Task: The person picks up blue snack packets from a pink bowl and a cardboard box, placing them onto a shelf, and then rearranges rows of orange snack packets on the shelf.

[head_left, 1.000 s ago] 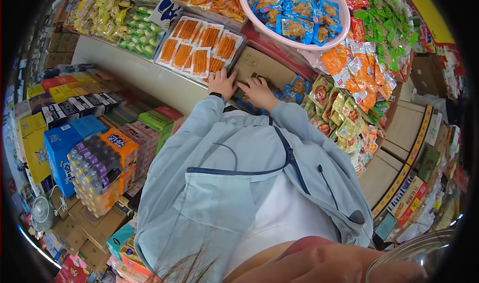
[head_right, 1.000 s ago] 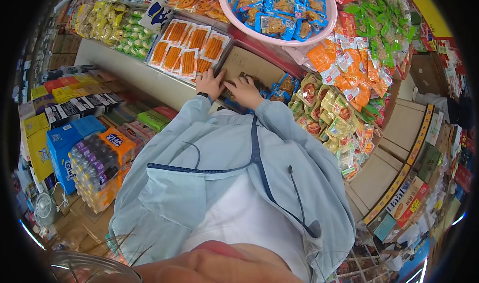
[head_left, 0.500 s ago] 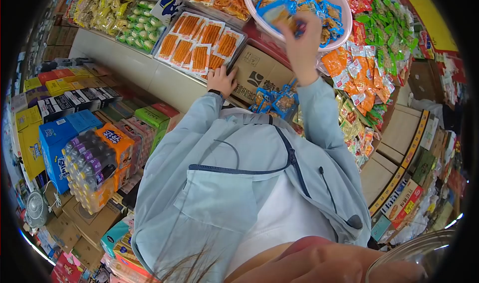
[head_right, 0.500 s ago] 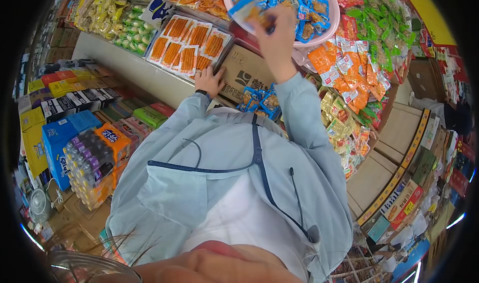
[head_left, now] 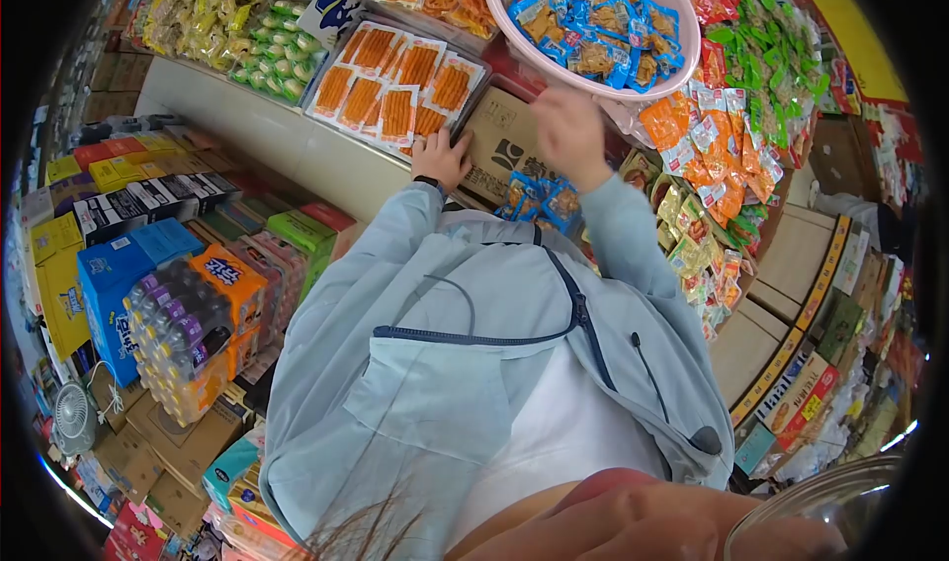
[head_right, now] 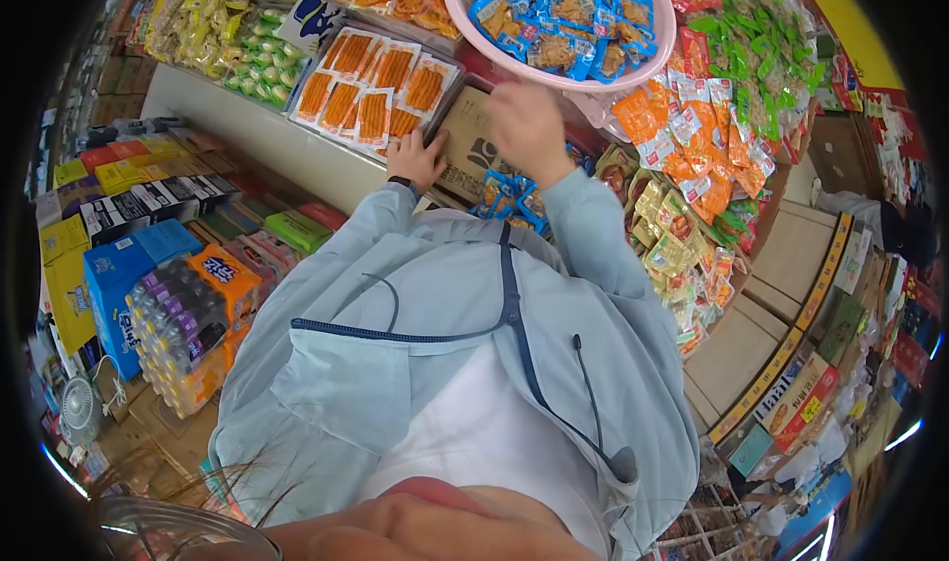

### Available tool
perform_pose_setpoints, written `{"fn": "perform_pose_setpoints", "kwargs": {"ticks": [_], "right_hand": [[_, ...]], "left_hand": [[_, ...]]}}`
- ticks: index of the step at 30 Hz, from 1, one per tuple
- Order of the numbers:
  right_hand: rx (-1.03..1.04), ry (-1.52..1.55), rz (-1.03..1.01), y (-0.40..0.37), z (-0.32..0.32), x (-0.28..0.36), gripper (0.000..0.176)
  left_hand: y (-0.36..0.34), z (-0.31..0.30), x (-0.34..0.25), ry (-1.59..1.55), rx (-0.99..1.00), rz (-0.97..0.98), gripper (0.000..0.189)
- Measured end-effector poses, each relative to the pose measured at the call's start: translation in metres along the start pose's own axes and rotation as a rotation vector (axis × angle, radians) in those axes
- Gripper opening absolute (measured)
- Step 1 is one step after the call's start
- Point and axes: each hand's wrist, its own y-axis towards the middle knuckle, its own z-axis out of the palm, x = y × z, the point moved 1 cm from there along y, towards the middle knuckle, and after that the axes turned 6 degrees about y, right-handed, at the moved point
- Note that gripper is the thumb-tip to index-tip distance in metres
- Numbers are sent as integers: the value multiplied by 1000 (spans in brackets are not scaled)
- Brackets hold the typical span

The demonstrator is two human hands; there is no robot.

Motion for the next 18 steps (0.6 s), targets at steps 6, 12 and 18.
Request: {"fn": "perform_pose_setpoints", "kwargs": {"ticks": [6, 12, 18], "right_hand": [[795, -69, 156, -114, 57, 0, 36], [927, 34, 255, -121, 68, -11, 23], [606, 407, 552, -45, 31, -12, 10]], "left_hand": [[0, 2, 1, 7, -63, 22, 55], [-1, -1, 0, 31, -87, 30, 52], [0, 1, 0, 17, -52, 22, 51]]}}
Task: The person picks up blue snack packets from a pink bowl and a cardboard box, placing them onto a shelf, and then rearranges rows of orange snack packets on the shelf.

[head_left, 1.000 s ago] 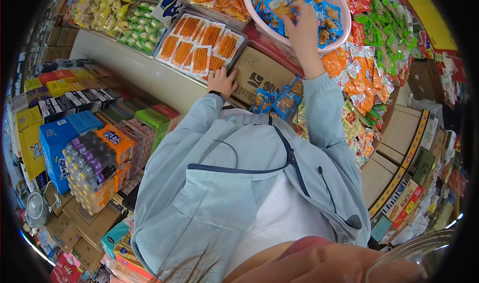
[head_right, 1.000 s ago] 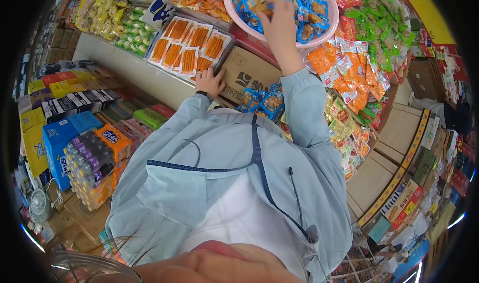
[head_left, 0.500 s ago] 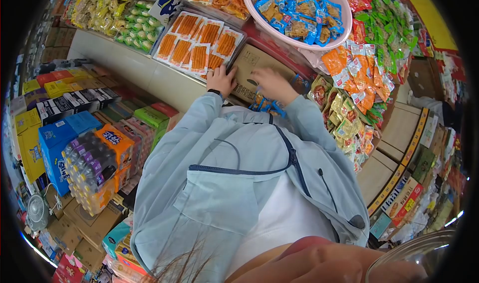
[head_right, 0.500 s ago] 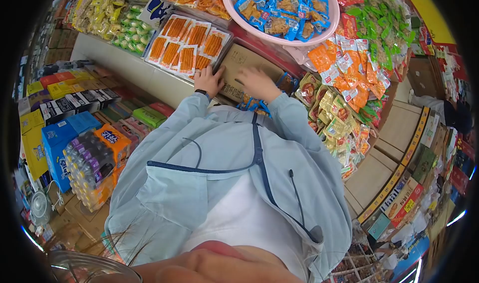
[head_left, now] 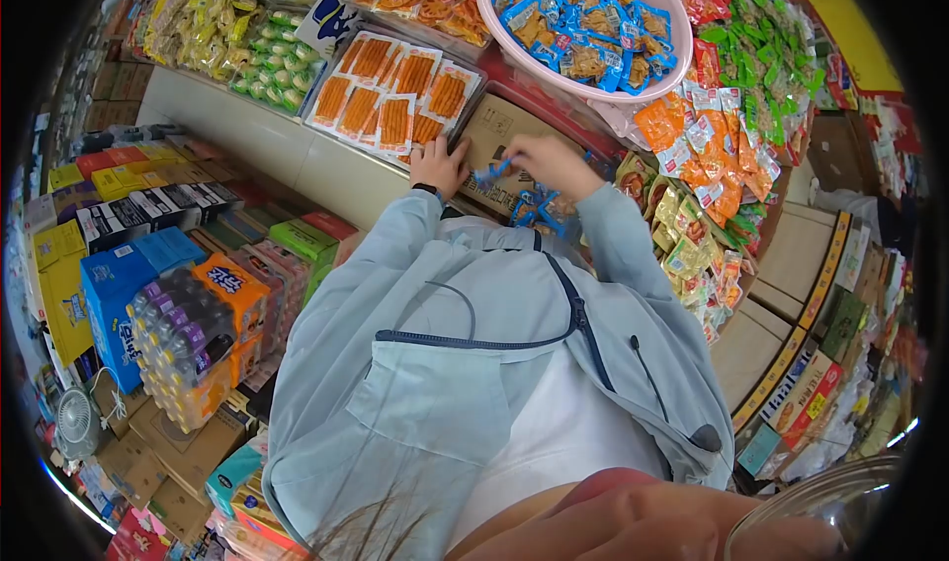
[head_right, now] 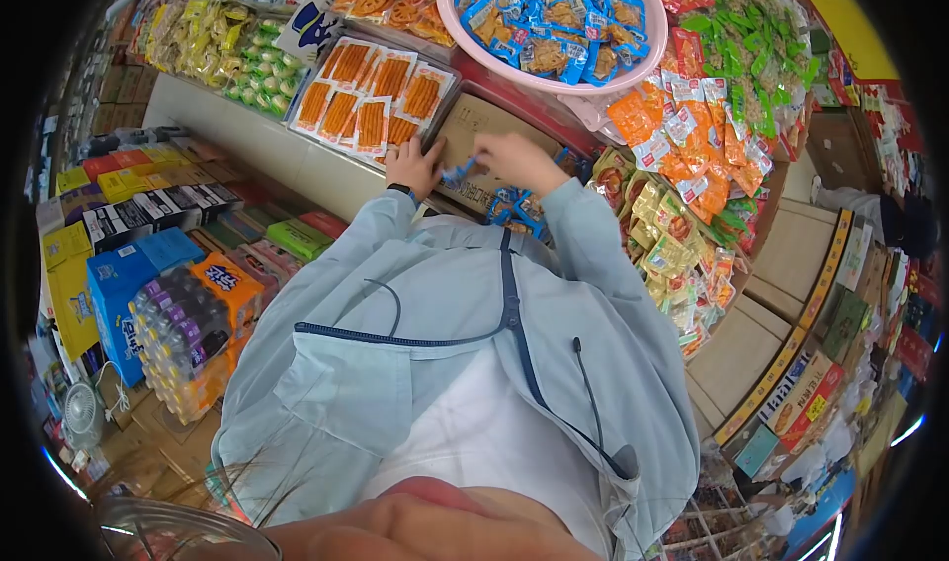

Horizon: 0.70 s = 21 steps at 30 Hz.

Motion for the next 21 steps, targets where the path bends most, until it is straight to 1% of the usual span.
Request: {"fn": "perform_pose_setpoints", "kwargs": {"ticks": [2, 3, 4, 6, 8, 10, 11, 12, 13, 16, 18, 19, 21], "right_hand": [[-298, 139, -143, 4, -47, 55, 9], [-505, 125, -116, 6, -65, 69, 11], [-712, 110, -87, 6, -82, 78, 13], [-1057, 10, -170, 18, -117, 71, 16], [-1014, 90, -64, 32, -132, 70, 19], [-932, -201, -4, 42, -135, 54, 21], [-854, -529, 5, 44, -127, 33, 23], [-758, -853, 13, 46, -122, 31, 24], [-783, -805, 60, 45, -117, 27, 25], [-883, -749, 36, 45, -116, 23, 22], [-935, -638, -154, 41, -116, 28, 19], [-956, -585, -249, 38, -118, 32, 18], [-917, -510, -437, 21, -112, 46, 17]], "left_hand": [[1, 1, -1, 15, -17, -7, 50], [1, 1, -1, 22, -24, -9, 50], [1, 1, -1, 18, 3, -10, 51], [1, 1, 0, 8, 57, -11, 53], [0, 1, 0, -3, 64, -15, 53], [0, 2, -1, -4, 55, -13, 53], [-1, 1, -1, 2, 42, -13, 52], [-1, 1, -1, 7, 30, -14, 51], [0, 1, 0, 8, 17, -10, 51], [-4, 2, 0, 2, -8, -5, 51], [-2, 1, 0, -10, -29, -1, 51], [0, 1, 0, -10, 1, -6, 52], [0, 1, 0, -12, 65, -21, 55]]}}
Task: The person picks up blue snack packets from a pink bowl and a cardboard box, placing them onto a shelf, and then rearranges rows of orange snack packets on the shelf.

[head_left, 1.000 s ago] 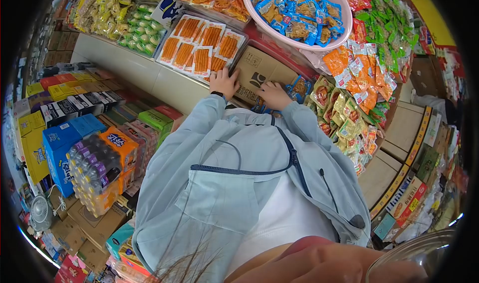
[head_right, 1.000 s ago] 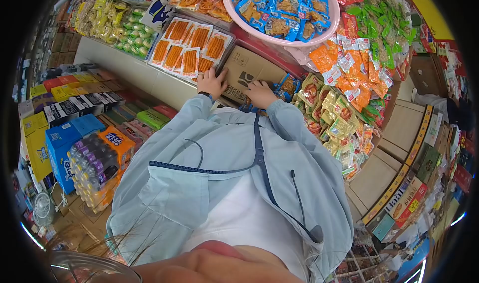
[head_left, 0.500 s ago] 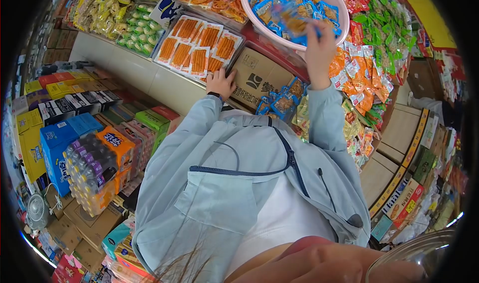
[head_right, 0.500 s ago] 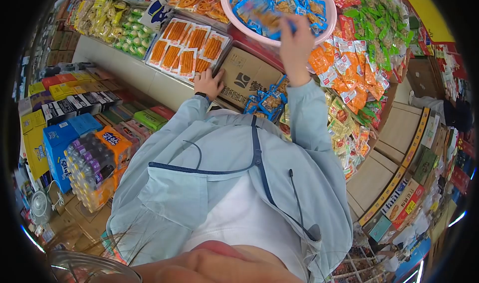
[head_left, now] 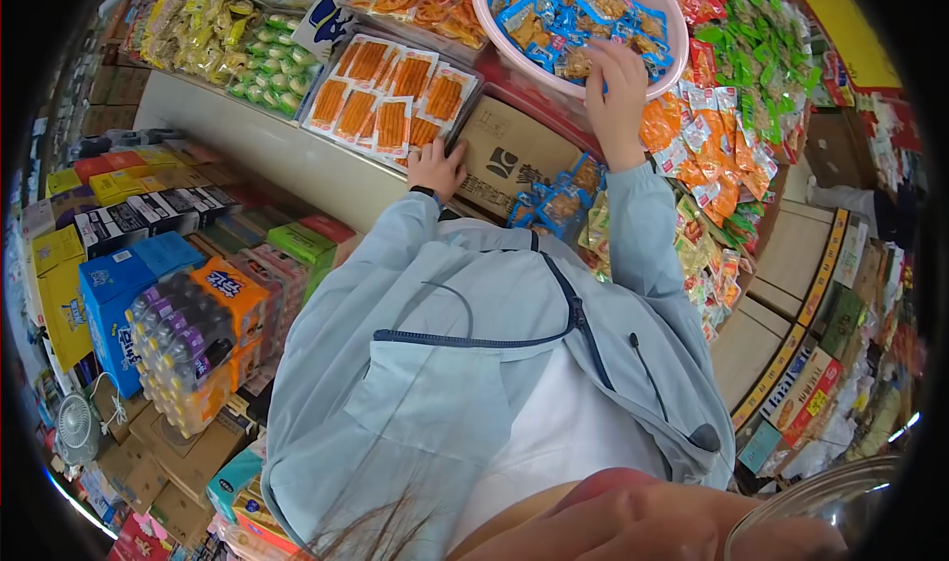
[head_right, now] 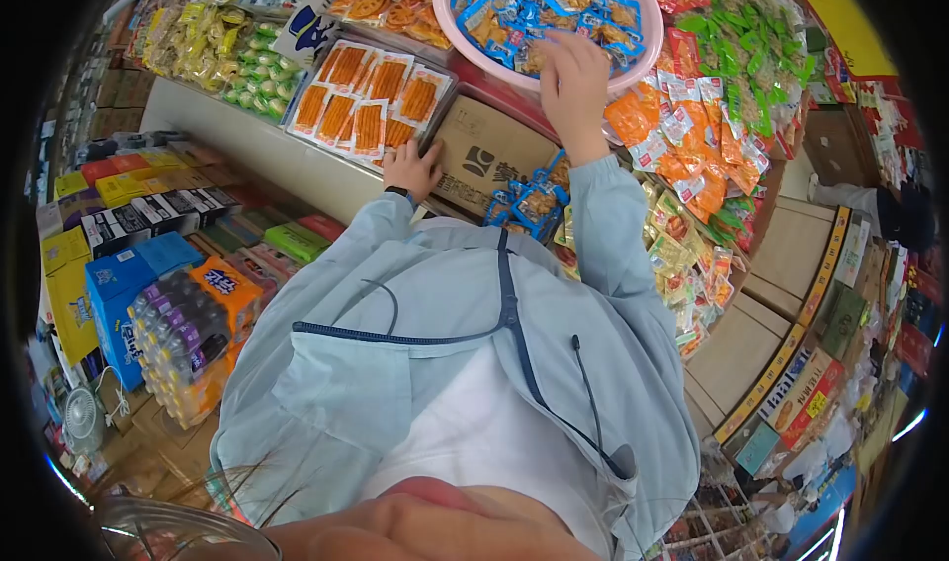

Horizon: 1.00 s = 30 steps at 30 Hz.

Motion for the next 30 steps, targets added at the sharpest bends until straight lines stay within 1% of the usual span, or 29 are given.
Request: {"fn": "perform_pose_setpoints", "kwargs": {"ticks": [1, 3, 5, 8, 9, 11, 15, 18, 21, 24, 25, 26, 27, 28, 30], "right_hand": [[-11, 76, -62, -5, -8, 11, 16], [93, 116, -60, -49, -11, 19, 20], [277, 199, -10, -101, 3, 15, 26], [986, -15, 242, -146, 11, 25, 31], [1076, -78, 275, -159, 8, 26, 31], [1248, -201, 349, -184, 3, 24, 33], [1182, -269, 143, -204, 6, 16, 26], [1231, -244, 157, -203, 11, 9, 19], [1174, -104, 192, -156, -5, 23, 15], [968, 428, 526, -95, -19, 26, 17], [754, 507, 439, -75, -23, 26, 22], [642, 497, 424, -62, -25, 19, 22], [488, 501, 454, -39, -33, 22, 23], [451, 527, 584, -29, -36, 8, 21], [128, 676, 844, -8, -35, -11, 20]], "left_hand": [[-1, 1, -1, -4, -5, 2, 55], [-1, 2, 1, -3, -17, 5, 56], [-1, 2, 1, -2, -50, 14, 56], [-1, 0, 0, 9, -71, 19, 51], [-1, -1, 0, 16, -73, 20, 49], [-1, 3, 1, 0, -53, 18, 54], [0, 8, 2, 35, -79, 38, 56], [-1, 10, 3, 38, -118, 60, 57], [-1, 7, 2, 16, -104, 49, 57], [0, 7, 1, 21, -42, 25, 57], [-2, 7, 1, 25, -38, 24, 57], [-1, 7, 1, 30, -38, 25, 57], [0, 6, 1, 35, -41, 26, 57], [1, 6, 0, 35, -38, 27, 57], [0, 5, 1, 39, -33, 26, 57]]}}
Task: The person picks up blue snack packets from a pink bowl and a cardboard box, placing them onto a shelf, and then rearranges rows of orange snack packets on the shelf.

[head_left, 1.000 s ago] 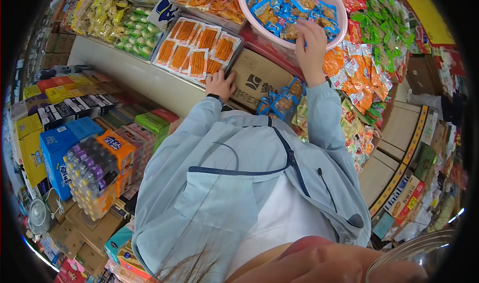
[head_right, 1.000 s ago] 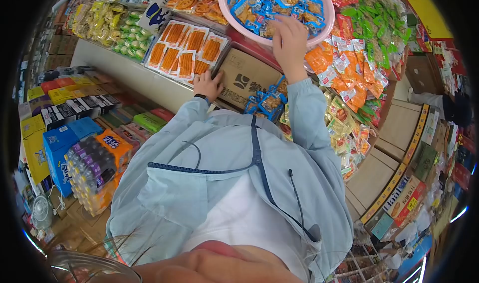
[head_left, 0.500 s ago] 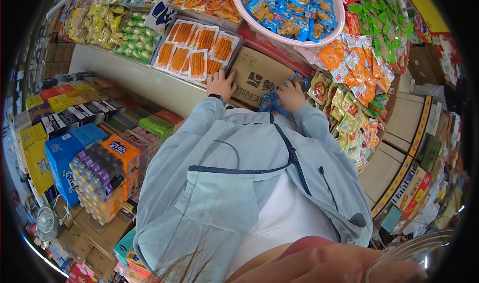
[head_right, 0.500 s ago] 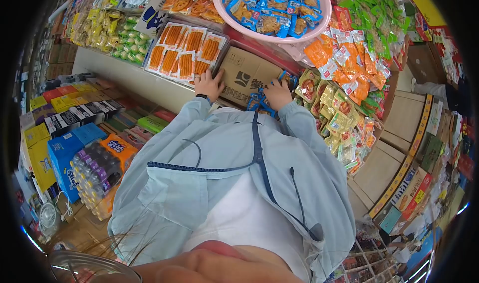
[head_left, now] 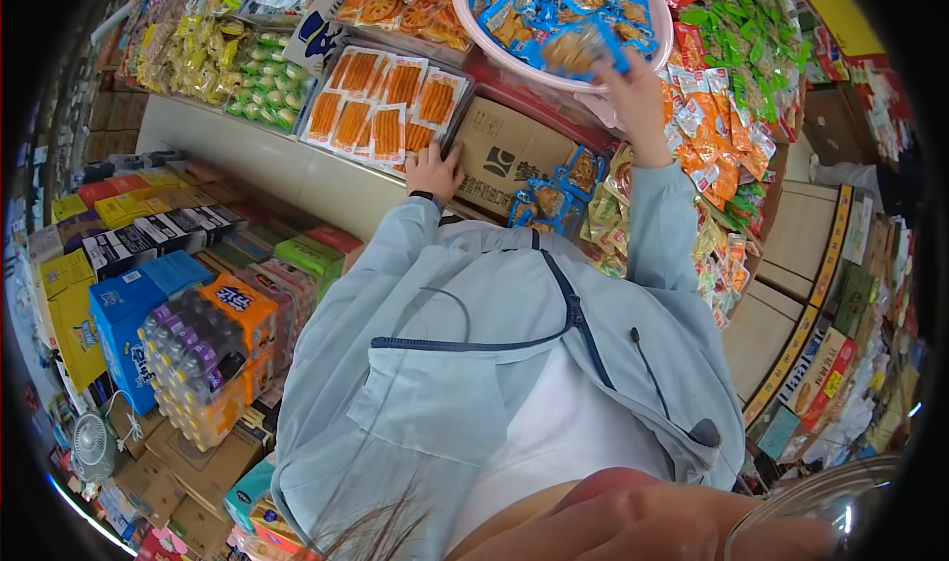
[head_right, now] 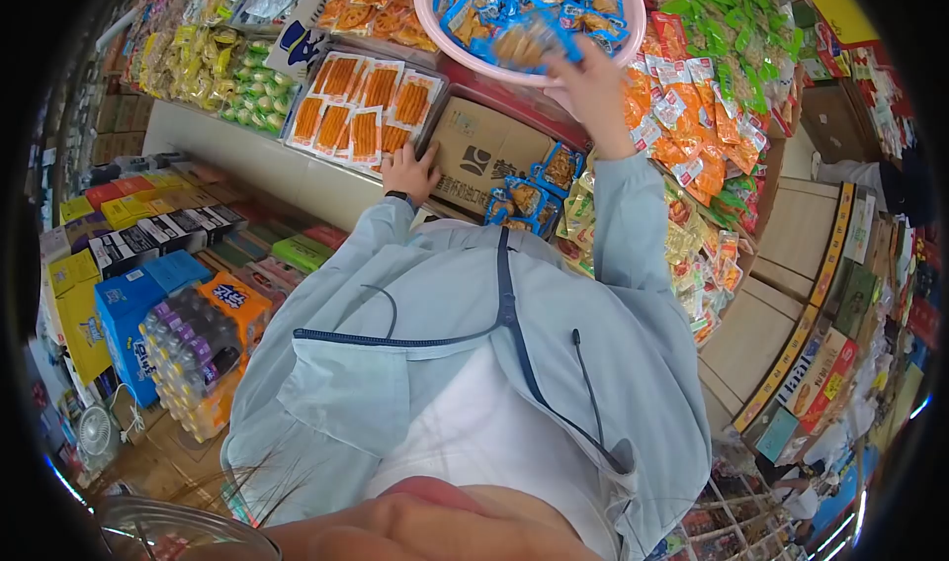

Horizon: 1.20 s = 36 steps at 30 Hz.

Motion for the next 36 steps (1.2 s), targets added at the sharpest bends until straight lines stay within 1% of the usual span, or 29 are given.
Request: {"fn": "perform_pose_setpoints", "kwargs": {"ticks": [3, 4, 6, 7, 8, 11, 14, 16, 18, 21, 24, 27, 30, 31, 32, 33, 34, 36], "right_hand": [[-134, -218, 62, 33, -15, 6, 23], [-121, -428, 173, 41, -17, 1, 32], [-301, -795, -71, 35, -9, -9, 39], [-389, -976, -197, 31, 2, -3, 43], [-463, -878, -264, 24, 11, 3, 49], [-489, -868, -717, 10, 15, 2, 41], [-204, -732, -804, -33, 15, -30, 37], [121, -710, -611, -71, 17, -57, 34], [260, -959, -267, -93, 18, -98, 33], [122, -1248, 67, -127, 6, -153, 29], [-21, -1465, -321, -142, 12, -167, 27], [130, -1458, -46, -133, 15, -167, 28], [207, -1314, 189, -112, 9, -165, 29], [190, -1140, 193, -105, 4, -164, 29], [174, -969, 196, -98, -4, -162, 28], [160, -802, 197, -92, -10, -155, 28], [242, -580, 211, -83, -8, -108, 37], [321, -281, -2, -66, -12, -48, 42]], "left_hand": [[0, 1, 0, 5, -1, 4, 57], [-1, 1, 0, 1, 2, 5, 57], [0, 0, 0, -7, 6, 4, 57], [2, -1, 0, -1, -3, 5, 57], [2, -1, 0, 5, -7, 7, 57], [1, 0, 1, 13, -15, 15, 56], [0, -1, -2, -9, 16, -4, 56], [0, 1, -1, -6, 7, -11, 56], [1, 0, 1, -7, -8, -5, 56], [1, 1, -1, -9, -8, -3, 55], [1, -1, -1, 17, -19, 2, 53], [0, -1, -1, 42, -28, 8, 51], [2, 2, 0, 43, -72, 14, 50], [0, 1, 0, 38, -86, 18, 50], [1, 2, 0, -4, 24, -3, 54], [0, 2, 0, -5, 33, -2, 54], [0, 2, 0, -9, 41, -5, 54], [2, 2, -1, -13, 40, -12, 54]]}}
